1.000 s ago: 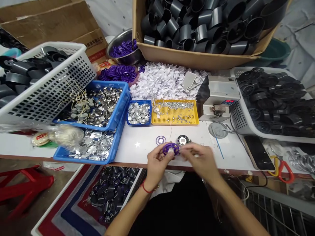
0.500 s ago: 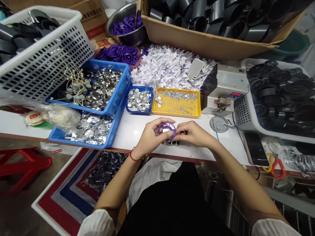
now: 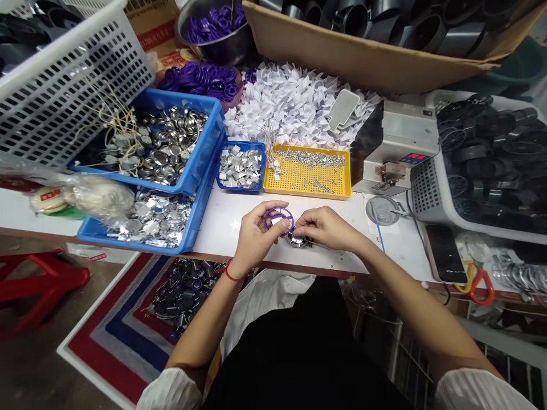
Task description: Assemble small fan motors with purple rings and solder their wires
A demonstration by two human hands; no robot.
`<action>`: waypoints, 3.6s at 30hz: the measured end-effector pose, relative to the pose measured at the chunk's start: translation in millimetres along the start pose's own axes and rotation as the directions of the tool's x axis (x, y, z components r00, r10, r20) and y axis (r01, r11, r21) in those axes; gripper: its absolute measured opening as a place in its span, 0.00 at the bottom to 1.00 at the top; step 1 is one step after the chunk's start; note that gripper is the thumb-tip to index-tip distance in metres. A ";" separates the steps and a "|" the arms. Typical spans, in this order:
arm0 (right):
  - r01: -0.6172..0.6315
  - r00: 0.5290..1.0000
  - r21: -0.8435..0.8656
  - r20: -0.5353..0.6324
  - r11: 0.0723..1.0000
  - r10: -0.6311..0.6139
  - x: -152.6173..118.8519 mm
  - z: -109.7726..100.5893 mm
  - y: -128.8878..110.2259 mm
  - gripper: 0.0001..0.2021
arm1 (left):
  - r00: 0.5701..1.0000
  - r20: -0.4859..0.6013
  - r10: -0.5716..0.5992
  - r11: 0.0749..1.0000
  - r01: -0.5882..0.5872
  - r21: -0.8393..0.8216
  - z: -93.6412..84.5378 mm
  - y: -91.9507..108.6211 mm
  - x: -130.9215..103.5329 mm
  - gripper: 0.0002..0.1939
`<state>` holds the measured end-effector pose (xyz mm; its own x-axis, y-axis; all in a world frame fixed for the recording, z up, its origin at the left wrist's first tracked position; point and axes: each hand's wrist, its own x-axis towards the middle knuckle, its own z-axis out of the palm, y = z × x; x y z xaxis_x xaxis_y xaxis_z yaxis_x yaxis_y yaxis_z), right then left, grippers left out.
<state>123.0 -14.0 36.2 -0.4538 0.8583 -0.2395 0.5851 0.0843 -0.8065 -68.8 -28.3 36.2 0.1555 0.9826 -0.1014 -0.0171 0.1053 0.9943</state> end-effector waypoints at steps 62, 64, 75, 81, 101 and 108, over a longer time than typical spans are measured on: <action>-0.128 0.824 -0.695 -0.472 0.708 -0.314 -43.2 69.2 22.5 0.24 | 0.927 0.214 0.309 0.794 -0.375 0.479 9.6 -98.7 -32.4 0.27; -0.116 0.857 -0.650 -0.448 0.751 -0.255 -43.2 67.7 22.7 0.24 | 0.927 0.210 0.310 0.797 -0.374 0.474 9.2 -99.5 -32.1 0.26; -0.193 0.922 -0.583 -0.382 0.789 -0.057 -37.8 61.7 1.9 0.20 | 0.927 0.217 0.305 0.786 -0.374 0.492 9.4 -101.1 -31.7 0.25; -0.324 0.946 -0.582 -0.222 0.746 0.237 -17.9 57.1 -15.3 0.07 | 0.921 0.218 0.322 0.789 -0.388 0.477 10.0 -100.5 -33.7 0.24; -0.374 0.686 0.105 -0.638 0.921 0.351 177.0 -38.9 18.2 0.09 | 0.967 -0.074 0.245 0.368 -0.022 0.929 -4.5 -76.9 7.1 0.22; -0.243 0.719 0.222 -0.613 0.944 0.329 182.8 -23.0 27.1 0.11 | 0.969 -0.112 0.218 0.722 -0.083 0.687 2.5 -81.6 -0.3 0.08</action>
<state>71.3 156.8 -17.0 0.2781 0.9547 -0.1059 0.5135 -0.2409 -0.8236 -64.9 -37.6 -44.7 0.0366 0.9927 0.1151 0.6530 -0.1109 0.7492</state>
